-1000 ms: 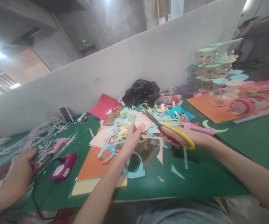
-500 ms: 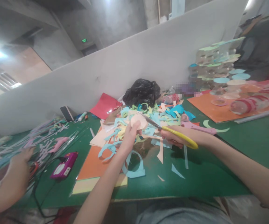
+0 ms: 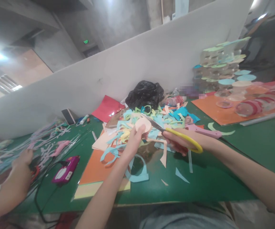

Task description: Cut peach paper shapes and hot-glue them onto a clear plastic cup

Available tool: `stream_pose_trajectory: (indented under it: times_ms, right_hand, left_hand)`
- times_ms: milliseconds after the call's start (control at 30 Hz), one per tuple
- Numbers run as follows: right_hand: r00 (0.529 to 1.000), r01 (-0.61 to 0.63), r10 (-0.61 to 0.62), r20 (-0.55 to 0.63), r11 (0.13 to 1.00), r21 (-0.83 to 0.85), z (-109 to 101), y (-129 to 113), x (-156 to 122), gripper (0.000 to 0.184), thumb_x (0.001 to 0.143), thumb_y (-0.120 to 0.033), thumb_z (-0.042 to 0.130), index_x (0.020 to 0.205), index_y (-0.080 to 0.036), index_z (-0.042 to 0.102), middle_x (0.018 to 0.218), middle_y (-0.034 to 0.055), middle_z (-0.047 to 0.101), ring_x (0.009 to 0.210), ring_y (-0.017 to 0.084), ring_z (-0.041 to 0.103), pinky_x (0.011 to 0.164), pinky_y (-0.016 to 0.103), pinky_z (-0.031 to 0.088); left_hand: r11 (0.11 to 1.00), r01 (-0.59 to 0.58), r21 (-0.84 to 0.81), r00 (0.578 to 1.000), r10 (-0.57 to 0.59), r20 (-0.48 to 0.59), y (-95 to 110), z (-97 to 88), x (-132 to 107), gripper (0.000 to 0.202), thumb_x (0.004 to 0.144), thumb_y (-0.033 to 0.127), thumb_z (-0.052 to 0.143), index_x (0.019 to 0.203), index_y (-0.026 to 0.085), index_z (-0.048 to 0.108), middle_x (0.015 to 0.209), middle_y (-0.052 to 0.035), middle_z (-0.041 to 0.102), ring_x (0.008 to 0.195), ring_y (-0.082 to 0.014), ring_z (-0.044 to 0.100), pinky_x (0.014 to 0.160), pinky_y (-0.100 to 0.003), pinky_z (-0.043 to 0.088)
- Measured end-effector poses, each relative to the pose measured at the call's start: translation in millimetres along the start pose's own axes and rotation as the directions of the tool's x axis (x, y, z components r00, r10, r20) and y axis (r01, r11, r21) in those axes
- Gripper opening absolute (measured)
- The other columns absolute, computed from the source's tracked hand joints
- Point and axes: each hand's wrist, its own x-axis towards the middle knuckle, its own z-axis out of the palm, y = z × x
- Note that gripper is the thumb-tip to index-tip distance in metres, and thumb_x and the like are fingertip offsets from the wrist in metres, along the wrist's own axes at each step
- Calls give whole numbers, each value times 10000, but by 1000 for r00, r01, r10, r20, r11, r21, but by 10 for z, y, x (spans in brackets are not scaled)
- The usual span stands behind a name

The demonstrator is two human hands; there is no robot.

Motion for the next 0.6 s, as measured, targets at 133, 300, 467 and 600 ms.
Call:
stream_pose_trajectory:
  times_ms: [133,300,467,600]
  right_hand:
    - [989,138,-135,59,989,-46,-39,40,-39,655,909,-728,206,587,-205,433,464,-4,490,452,123,481,552,280,434]
    - [960,244,-257,115,963,112,-49,130,-83,474,949,-597,348,688,-212,440,568,-29,490,492,115,444,555,275,424]
    - [961,230,-252,113,958,173,-28,146,-91,432,941,-579,391,707,-217,421,597,-33,475,494,111,444,564,274,461]
    - [973,195,-212,97,969,154,-27,117,-68,467,919,-634,393,704,-219,417,527,-45,456,450,109,447,527,263,472]
  left_hand:
    - [999,-2,-32,1000,1,-11,-12,7,-4,396,768,515,605,896,141,597,751,-27,592,608,-122,514,566,-257,447]
    - [999,-40,2,999,40,6,20,4,-45,324,808,485,581,819,162,588,638,16,503,566,-106,465,573,-242,431]
    - [999,-47,26,998,48,-36,26,9,-67,293,803,470,592,828,178,586,620,22,497,568,-111,461,575,-239,427]
    - [997,-23,77,998,27,-50,8,-3,-55,297,797,478,591,808,182,579,593,31,479,567,-116,461,596,-243,424]
